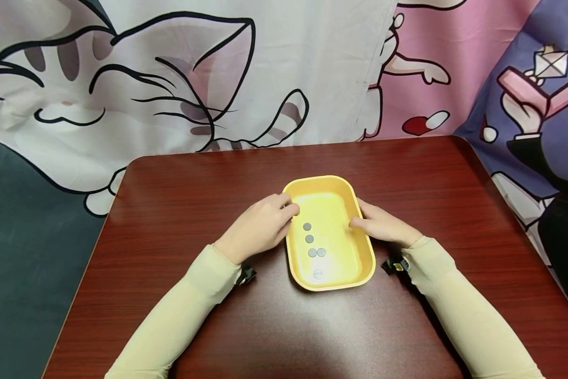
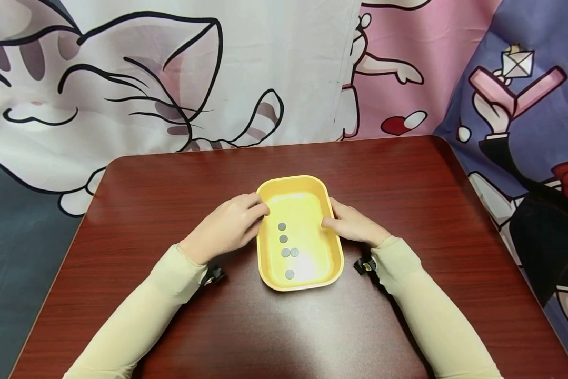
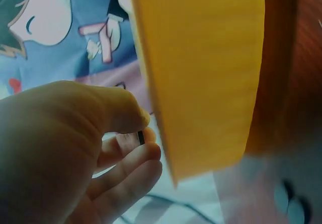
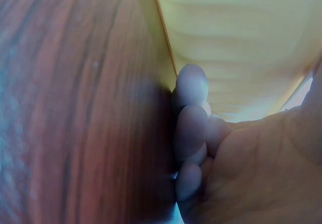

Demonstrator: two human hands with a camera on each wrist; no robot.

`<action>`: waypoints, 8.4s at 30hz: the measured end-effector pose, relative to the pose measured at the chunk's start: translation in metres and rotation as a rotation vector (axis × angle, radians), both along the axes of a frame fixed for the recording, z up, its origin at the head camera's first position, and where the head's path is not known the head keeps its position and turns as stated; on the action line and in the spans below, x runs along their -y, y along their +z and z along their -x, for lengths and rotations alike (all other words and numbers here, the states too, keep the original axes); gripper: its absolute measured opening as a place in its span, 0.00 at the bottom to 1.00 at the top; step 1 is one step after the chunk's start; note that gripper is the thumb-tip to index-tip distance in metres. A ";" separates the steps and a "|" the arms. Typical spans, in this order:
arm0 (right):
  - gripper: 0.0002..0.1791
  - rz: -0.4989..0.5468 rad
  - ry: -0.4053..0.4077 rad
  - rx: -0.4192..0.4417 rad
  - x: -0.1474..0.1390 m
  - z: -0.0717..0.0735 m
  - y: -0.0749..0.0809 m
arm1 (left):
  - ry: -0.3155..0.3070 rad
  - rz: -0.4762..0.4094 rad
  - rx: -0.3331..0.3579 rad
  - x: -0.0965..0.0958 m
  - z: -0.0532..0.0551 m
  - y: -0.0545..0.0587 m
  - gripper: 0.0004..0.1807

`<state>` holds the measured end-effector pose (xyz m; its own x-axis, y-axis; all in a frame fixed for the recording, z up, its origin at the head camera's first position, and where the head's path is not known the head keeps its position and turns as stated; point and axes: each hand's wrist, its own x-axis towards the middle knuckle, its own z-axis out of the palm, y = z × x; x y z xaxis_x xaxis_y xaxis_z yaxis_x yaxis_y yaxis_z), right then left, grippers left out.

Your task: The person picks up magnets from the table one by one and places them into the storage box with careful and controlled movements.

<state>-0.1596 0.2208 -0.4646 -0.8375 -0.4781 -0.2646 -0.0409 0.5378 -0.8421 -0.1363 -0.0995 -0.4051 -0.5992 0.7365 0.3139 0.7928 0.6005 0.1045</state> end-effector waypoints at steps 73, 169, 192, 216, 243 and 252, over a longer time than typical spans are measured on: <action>0.39 -0.023 -0.001 0.000 0.000 0.000 0.002 | -0.042 0.133 0.138 -0.036 -0.010 -0.014 0.37; 0.38 -0.037 0.003 -0.010 -0.002 0.000 0.001 | 0.118 -0.013 0.085 0.064 -0.006 -0.040 0.05; 0.40 -0.058 -0.001 -0.013 -0.002 0.000 0.003 | -0.144 0.068 0.041 -0.030 -0.034 -0.009 0.05; 0.39 -0.111 0.028 -0.113 -0.002 0.001 0.002 | -0.237 0.312 0.038 -0.099 -0.045 -0.040 0.10; 0.39 -0.080 0.036 -0.096 -0.004 0.001 -0.001 | -0.222 0.286 -0.046 -0.095 -0.047 -0.032 0.05; 0.40 -0.084 0.025 -0.087 -0.003 0.001 0.000 | -0.175 0.211 0.000 -0.078 -0.046 -0.020 0.07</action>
<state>-0.1606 0.2242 -0.4651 -0.8473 -0.4780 -0.2316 -0.1260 0.6044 -0.7867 -0.0898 -0.0218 -0.4249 -0.4573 0.8778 0.1425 0.8863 0.4631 -0.0085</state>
